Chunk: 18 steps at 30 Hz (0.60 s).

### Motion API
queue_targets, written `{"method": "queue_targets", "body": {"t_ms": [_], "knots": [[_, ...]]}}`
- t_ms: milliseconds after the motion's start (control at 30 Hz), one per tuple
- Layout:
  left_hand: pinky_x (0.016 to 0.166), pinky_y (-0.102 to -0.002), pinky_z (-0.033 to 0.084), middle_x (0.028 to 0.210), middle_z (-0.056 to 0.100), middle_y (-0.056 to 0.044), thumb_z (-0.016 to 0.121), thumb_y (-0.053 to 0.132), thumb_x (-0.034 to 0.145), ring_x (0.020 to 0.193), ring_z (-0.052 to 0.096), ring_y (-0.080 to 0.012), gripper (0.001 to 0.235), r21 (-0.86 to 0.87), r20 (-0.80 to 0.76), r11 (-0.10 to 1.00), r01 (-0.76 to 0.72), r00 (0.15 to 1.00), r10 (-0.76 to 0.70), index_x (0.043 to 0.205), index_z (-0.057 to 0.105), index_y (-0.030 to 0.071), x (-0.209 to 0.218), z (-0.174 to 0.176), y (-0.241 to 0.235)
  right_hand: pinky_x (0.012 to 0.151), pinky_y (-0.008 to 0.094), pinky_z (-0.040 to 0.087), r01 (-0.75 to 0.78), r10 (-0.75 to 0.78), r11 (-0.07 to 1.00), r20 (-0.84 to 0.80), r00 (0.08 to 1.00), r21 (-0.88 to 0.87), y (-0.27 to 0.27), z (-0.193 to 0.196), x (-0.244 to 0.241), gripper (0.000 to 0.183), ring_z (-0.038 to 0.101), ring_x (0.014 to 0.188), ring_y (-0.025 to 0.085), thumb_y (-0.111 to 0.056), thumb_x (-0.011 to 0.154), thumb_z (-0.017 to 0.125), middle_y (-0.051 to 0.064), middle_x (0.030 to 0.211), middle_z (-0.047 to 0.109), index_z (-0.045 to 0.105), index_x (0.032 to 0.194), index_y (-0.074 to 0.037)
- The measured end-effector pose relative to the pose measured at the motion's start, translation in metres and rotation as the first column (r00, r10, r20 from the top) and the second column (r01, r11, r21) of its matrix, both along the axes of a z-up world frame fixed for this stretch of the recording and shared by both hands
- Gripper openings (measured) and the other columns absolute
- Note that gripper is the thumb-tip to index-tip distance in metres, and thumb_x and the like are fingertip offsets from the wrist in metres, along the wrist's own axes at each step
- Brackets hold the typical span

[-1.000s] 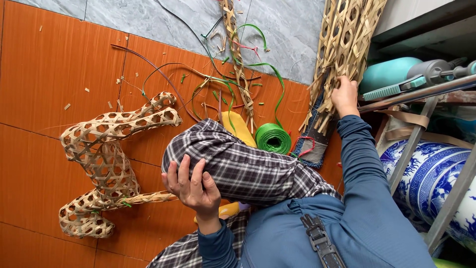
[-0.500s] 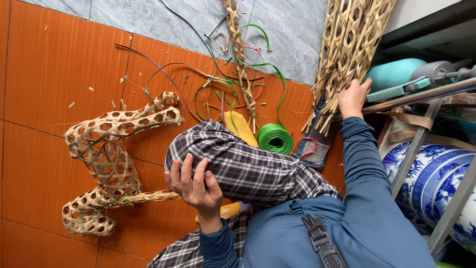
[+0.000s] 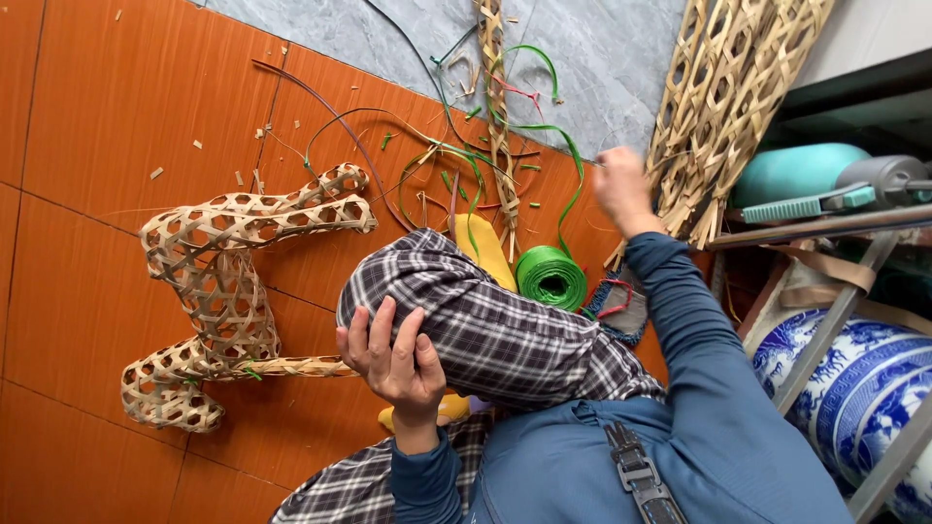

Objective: Assembling and trimming woven bamboo animal figures using scissors and string

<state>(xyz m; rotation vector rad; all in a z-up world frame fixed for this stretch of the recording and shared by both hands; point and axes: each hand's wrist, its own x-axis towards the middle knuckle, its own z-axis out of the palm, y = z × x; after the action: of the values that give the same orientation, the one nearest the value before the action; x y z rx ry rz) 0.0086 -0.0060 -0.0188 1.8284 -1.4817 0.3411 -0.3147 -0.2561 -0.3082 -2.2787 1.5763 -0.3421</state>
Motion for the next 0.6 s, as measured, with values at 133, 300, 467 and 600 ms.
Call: {"method": "queue_targets", "body": {"t_ms": [133,300,467,600], "knots": [[0.129,-0.056,0.028,0.134,0.078,-0.015,0.061,0.031,0.107,0.137,0.063,-0.0407,0.03,0.011,0.011,1.0,-0.023,1.0,0.022,0.113,0.087,0.016,-0.001,0.0,0.0,0.093,0.048,0.061,-0.094,0.064,0.959,0.117,0.991,0.269,0.002,-0.041,0.096,0.017,0.076,0.108,0.033,-0.023,0.104,0.068,0.01,0.108,0.08,0.078,0.117,-0.019],[0.131,-0.055,0.026,0.138,0.077,-0.012,0.059,0.03,0.108,0.139,0.062,-0.0372,0.03,0.044,0.026,0.999,-0.027,0.999,0.026,0.116,0.086,0.019,-0.004,0.007,-0.004,0.111,0.06,0.053,0.305,-0.27,0.736,-0.15,0.951,0.604,-0.008,-0.085,0.172,0.065,0.067,0.134,0.039,-0.056,0.102,0.074,0.023,0.137,0.071,0.056,0.139,-0.006],[0.132,-0.053,0.026,0.139,0.076,-0.01,0.059,0.029,0.109,0.14,0.062,-0.0342,0.028,0.004,0.016,0.998,-0.06,0.998,0.06,0.117,0.085,0.019,-0.005,0.018,-0.017,0.082,0.039,0.062,0.13,-0.439,0.605,0.193,0.877,0.785,-0.024,-0.102,0.199,0.054,0.074,0.1,0.027,-0.044,0.091,0.089,0.013,0.114,0.077,0.073,0.128,-0.008],[0.133,-0.052,0.02,0.147,0.072,-0.007,0.061,0.029,0.108,0.146,0.057,-0.0319,0.026,0.051,-0.058,0.998,-0.034,0.998,0.037,0.122,0.082,0.021,-0.005,0.017,-0.015,0.084,0.03,0.063,-0.359,-0.522,0.477,0.587,0.619,0.802,-0.038,0.02,0.216,0.043,0.069,0.095,0.014,-0.026,0.102,0.087,0.008,0.115,0.073,0.069,0.137,-0.008]]}}
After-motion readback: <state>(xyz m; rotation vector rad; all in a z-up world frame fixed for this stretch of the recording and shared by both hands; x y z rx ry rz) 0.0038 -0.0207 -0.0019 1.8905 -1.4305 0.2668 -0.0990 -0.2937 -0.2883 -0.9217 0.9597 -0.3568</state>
